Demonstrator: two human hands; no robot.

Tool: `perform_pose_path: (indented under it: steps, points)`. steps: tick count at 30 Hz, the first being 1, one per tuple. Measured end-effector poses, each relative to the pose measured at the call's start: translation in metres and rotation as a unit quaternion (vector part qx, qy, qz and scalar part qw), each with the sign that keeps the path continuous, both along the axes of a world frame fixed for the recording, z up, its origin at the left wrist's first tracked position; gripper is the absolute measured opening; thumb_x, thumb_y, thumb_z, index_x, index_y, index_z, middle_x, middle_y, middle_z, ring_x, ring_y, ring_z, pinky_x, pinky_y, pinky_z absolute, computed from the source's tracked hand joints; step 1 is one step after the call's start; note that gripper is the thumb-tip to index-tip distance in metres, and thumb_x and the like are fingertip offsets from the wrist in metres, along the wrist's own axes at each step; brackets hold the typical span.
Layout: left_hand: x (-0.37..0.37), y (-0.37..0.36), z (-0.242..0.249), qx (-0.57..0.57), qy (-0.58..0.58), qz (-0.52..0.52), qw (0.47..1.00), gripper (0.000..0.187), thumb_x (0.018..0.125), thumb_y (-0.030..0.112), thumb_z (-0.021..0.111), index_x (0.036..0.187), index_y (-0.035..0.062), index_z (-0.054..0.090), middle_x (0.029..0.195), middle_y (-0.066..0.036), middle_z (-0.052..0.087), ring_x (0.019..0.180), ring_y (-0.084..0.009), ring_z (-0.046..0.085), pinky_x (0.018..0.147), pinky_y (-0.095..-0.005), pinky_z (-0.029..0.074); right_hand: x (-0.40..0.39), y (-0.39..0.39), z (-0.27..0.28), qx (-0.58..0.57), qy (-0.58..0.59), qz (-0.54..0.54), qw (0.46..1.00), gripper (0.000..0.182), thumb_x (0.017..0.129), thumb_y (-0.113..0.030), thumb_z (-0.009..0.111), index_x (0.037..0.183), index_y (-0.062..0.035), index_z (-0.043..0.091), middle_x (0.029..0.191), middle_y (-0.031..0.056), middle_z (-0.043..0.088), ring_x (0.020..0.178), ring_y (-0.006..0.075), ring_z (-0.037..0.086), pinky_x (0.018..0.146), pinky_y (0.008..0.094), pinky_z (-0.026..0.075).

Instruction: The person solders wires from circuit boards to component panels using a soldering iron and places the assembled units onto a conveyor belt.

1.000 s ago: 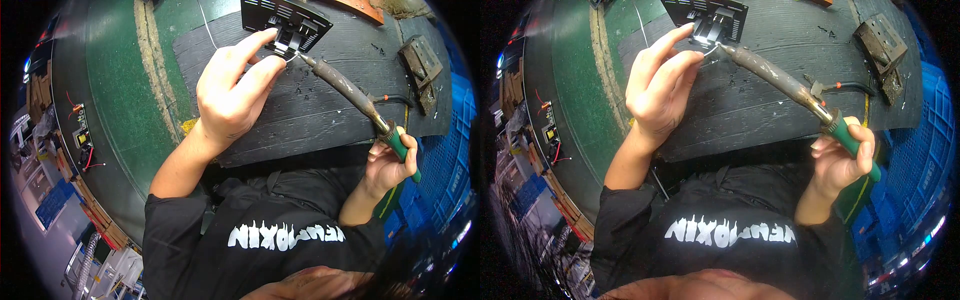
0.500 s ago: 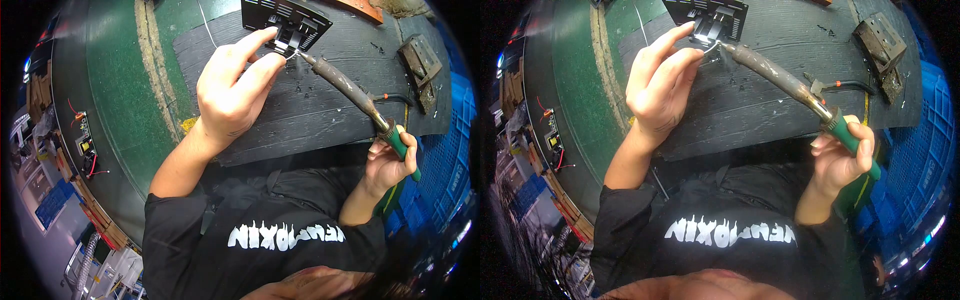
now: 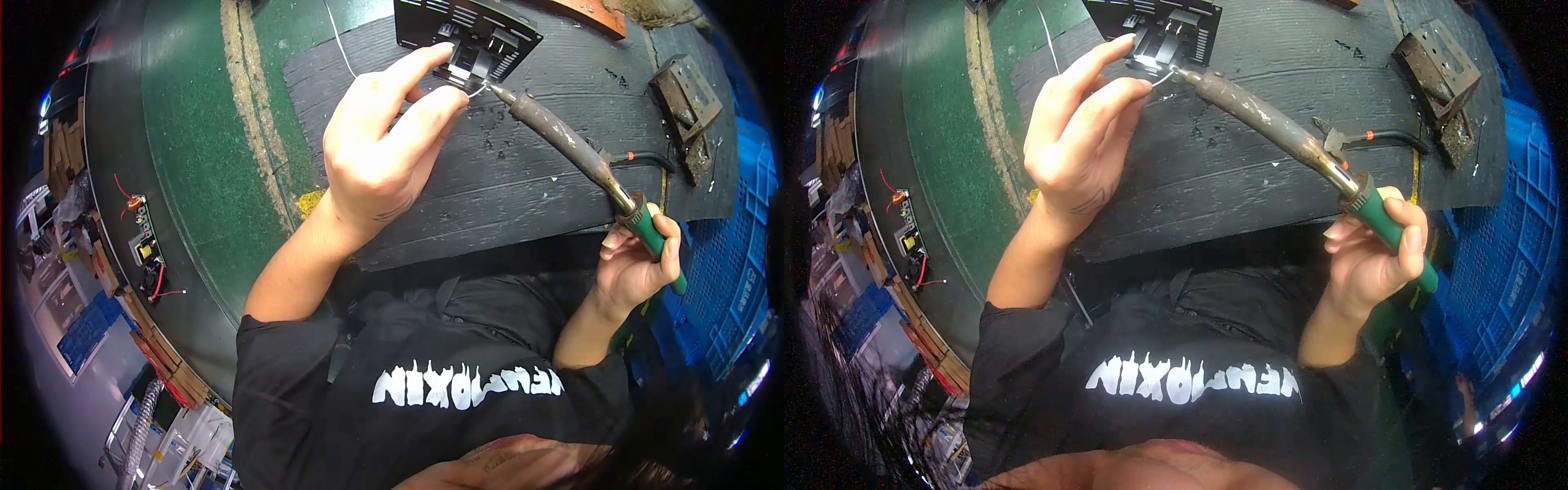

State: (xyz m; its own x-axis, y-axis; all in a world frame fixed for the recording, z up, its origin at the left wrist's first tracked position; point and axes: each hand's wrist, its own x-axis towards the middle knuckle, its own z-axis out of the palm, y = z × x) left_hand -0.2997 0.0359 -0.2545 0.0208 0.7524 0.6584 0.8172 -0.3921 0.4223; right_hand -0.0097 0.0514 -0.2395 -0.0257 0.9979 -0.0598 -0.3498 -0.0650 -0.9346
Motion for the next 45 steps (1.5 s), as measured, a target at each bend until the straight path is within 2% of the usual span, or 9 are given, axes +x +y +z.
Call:
perform_pose_path:
  steps: [20, 26, 30, 34, 37, 41, 42, 44, 45]
  points:
    - [-0.037, -0.029, 0.031, -0.122, 0.021, -0.015, 0.992, 0.024, 0.065, -0.01, 0.071, 0.087, -0.0034, 0.064, 0.106, -0.018, 0.065, 0.073, -0.0205, 0.06, 0.069, -0.0282, 0.05, 0.008, 0.012, 0.003, -0.051, 0.069, -0.008, 0.996, 0.038, 0.092, -0.033, 0.043, 0.102, -0.0037, 0.063, 0.089, 0.0206, 0.067, 0.05, 0.0211, 0.057, 0.038, 0.0238, 0.042]
    - [-0.085, -0.088, 0.039, -0.221, 0.07, 0.196, 0.953, 0.026, 0.071, -0.001, 0.067, 0.096, 0.0058, 0.065, 0.119, -0.013, 0.059, 0.11, -0.0321, 0.055, 0.093, -0.0389, 0.043, 0.043, 0.04, -0.02, -0.136, 0.064, -0.039, 0.988, 0.031, 0.089, -0.025, 0.048, 0.103, -0.0003, 0.062, 0.079, 0.014, 0.065, 0.06, 0.0169, 0.058, 0.045, 0.0235, 0.045]
    - [-0.132, -0.139, -0.005, -0.258, 0.196, 0.416, 0.85, 0.03, 0.077, 0.013, 0.065, 0.106, 0.0054, 0.061, 0.12, -0.015, 0.056, 0.115, -0.0355, 0.049, 0.099, -0.0422, 0.038, 0.081, 0.085, -0.091, -0.118, 0.057, -0.056, 0.99, 0.04, 0.09, -0.033, 0.052, 0.108, 0.0018, 0.06, 0.083, 0.0191, 0.065, 0.059, 0.0203, 0.058, 0.043, 0.0241, 0.045]
    - [-0.229, -0.24, -0.004, -0.316, 0.316, 0.635, 0.63, 0.072, 0.072, 0.033, 0.073, 0.132, 0.0055, 0.043, 0.136, -0.018, 0.042, 0.129, -0.0394, 0.032, 0.105, -0.0502, 0.029, 0.069, 0.084, -0.103, -0.106, 0.075, 0.035, 0.991, 0.037, 0.09, -0.034, 0.048, 0.103, -0.0008, 0.059, 0.085, 0.0153, 0.066, 0.066, 0.0193, 0.062, 0.052, 0.027, 0.048]
    - [-0.28, -0.29, 0.01, -0.448, 0.262, 0.653, 0.552, 0.104, 0.063, 0.041, 0.081, 0.143, 0.0104, 0.023, 0.147, -0.016, 0.028, 0.134, -0.0389, 0.024, 0.106, -0.0525, 0.027, 0.052, 0.084, -0.101, -0.12, 0.049, -0.027, 0.991, 0.035, 0.089, -0.031, 0.05, 0.101, -0.0004, 0.059, 0.084, 0.015, 0.066, 0.059, 0.0188, 0.06, 0.047, 0.0256, 0.047]
    - [-0.358, -0.355, 0.01, -0.471, 0.143, 0.508, 0.707, 0.1, 0.057, 0.035, 0.086, 0.137, 0.002, 0.036, 0.112, -0.023, 0.059, 0.105, -0.0373, 0.057, 0.091, -0.0429, 0.047, 0.047, 0.087, -0.085, -0.178, 0.052, -0.019, 0.982, 0.029, 0.088, -0.026, 0.049, 0.098, -0.0021, 0.062, 0.076, 0.0105, 0.064, 0.057, 0.0148, 0.058, 0.044, 0.0246, 0.046]
    - [-0.374, -0.366, 0.004, -0.521, 0.248, 0.499, 0.647, 0.092, 0.062, 0.041, 0.082, 0.135, 0.0022, 0.04, 0.119, -0.022, 0.056, 0.109, -0.0368, 0.055, 0.091, -0.0447, 0.046, 0.032, 0.082, -0.074, -0.16, 0.048, -0.025, 0.986, 0.028, 0.089, -0.027, 0.049, 0.094, -0.0027, 0.062, 0.074, 0.0103, 0.063, 0.052, 0.0145, 0.056, 0.041, 0.0249, 0.046]
    - [-0.298, -0.282, 0.042, -0.539, 0.123, 0.569, 0.609, 0.065, 0.065, 0.041, 0.079, 0.112, 0.0004, 0.058, 0.093, -0.019, 0.064, 0.095, -0.0348, 0.059, 0.079, -0.0442, 0.048, 0.028, 0.08, -0.073, -0.152, 0.019, -0.045, 0.987, 0.029, 0.089, -0.03, 0.05, 0.092, -0.0028, 0.06, 0.071, 0.0103, 0.061, 0.047, 0.0189, 0.057, 0.037, 0.027, 0.046]
    - [-0.388, -0.379, 0.004, -0.55, 0.351, 0.413, 0.635, 0.054, 0.07, 0.041, 0.075, 0.103, 0.001, 0.06, 0.085, -0.017, 0.064, 0.092, -0.0344, 0.058, 0.077, -0.0449, 0.046, 0.029, 0.081, -0.07, -0.121, 0.044, -0.019, 0.992, 0.029, 0.089, -0.03, 0.05, 0.092, -0.0024, 0.059, 0.072, 0.0112, 0.061, 0.045, 0.0212, 0.057, 0.036, 0.028, 0.045]
